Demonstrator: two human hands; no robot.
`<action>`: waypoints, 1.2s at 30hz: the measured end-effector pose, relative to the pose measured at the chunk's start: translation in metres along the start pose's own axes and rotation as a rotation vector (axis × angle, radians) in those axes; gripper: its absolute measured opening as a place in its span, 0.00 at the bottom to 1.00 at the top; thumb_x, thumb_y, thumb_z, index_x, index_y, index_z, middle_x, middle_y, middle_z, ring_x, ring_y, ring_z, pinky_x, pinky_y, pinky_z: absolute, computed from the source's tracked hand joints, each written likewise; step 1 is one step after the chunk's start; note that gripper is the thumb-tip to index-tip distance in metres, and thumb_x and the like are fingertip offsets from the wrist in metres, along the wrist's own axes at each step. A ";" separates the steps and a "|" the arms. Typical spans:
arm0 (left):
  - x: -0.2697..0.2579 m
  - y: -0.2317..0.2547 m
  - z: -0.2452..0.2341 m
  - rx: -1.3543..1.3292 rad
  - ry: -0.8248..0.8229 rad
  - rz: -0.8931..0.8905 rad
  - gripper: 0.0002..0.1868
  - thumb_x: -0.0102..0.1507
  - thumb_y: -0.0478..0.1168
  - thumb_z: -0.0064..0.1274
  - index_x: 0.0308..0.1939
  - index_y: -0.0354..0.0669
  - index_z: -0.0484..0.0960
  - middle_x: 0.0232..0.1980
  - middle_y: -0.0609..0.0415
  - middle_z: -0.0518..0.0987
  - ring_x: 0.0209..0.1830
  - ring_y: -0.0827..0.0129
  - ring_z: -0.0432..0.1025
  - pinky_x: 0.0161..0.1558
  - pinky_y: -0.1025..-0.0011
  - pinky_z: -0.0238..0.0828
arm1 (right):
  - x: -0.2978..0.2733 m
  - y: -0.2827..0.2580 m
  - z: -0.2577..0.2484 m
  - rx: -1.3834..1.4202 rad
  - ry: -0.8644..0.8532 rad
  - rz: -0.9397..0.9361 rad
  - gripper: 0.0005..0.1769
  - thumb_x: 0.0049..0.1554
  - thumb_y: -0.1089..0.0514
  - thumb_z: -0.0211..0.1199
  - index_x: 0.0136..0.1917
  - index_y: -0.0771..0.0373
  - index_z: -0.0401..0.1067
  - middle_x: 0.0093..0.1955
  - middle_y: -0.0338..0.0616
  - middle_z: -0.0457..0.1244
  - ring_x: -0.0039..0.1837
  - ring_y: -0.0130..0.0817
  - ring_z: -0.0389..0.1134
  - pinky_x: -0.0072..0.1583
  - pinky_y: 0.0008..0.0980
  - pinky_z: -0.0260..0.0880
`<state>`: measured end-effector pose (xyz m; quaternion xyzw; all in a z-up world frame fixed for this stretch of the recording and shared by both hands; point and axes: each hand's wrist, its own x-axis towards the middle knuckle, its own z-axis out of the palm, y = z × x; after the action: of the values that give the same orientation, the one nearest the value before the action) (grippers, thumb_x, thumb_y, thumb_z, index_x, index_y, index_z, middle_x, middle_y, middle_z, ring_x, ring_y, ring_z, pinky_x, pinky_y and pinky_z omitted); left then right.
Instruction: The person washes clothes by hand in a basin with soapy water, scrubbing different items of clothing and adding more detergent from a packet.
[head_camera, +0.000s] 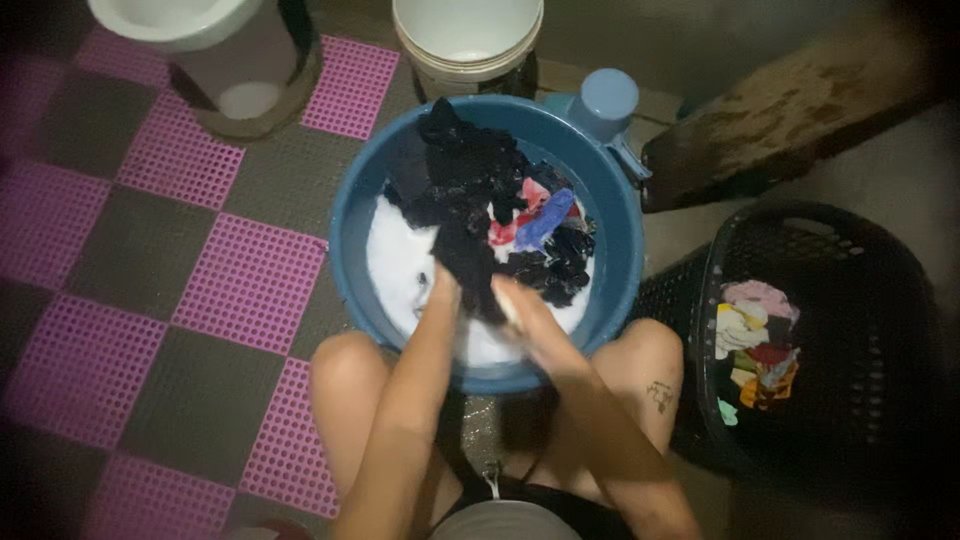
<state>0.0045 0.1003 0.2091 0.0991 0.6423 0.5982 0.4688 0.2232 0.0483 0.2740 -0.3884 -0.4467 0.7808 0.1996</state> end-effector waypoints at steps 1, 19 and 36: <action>0.006 0.003 0.000 -0.010 0.001 -0.002 0.25 0.75 0.41 0.38 0.77 0.44 0.63 0.74 0.44 0.67 0.74 0.55 0.64 0.75 0.52 0.53 | -0.003 0.013 -0.014 -0.139 -0.080 -0.055 0.24 0.63 0.41 0.64 0.59 0.63 0.79 0.49 0.41 0.69 0.44 0.26 0.66 0.44 0.26 0.68; -0.067 -0.038 -0.028 -0.079 -0.364 0.042 0.21 0.75 0.41 0.38 0.72 0.43 0.66 0.68 0.45 0.69 0.68 0.57 0.65 0.69 0.55 0.57 | 0.044 -0.009 0.063 -0.479 -0.526 -0.548 0.10 0.58 0.55 0.64 0.41 0.64 0.76 0.38 0.48 0.69 0.43 0.38 0.70 0.46 0.36 0.70; -0.097 -0.042 -0.021 0.000 -0.440 0.321 0.17 0.75 0.41 0.39 0.67 0.42 0.68 0.62 0.47 0.71 0.62 0.58 0.67 0.63 0.57 0.61 | 0.095 0.002 0.068 -0.459 0.583 -0.446 0.25 0.68 0.52 0.42 0.71 0.66 0.64 0.70 0.60 0.62 0.72 0.52 0.62 0.72 0.42 0.59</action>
<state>0.0597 0.0080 0.2169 0.3275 0.5011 0.6288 0.4962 0.1114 0.0729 0.2524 -0.5208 -0.6070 0.4566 0.3897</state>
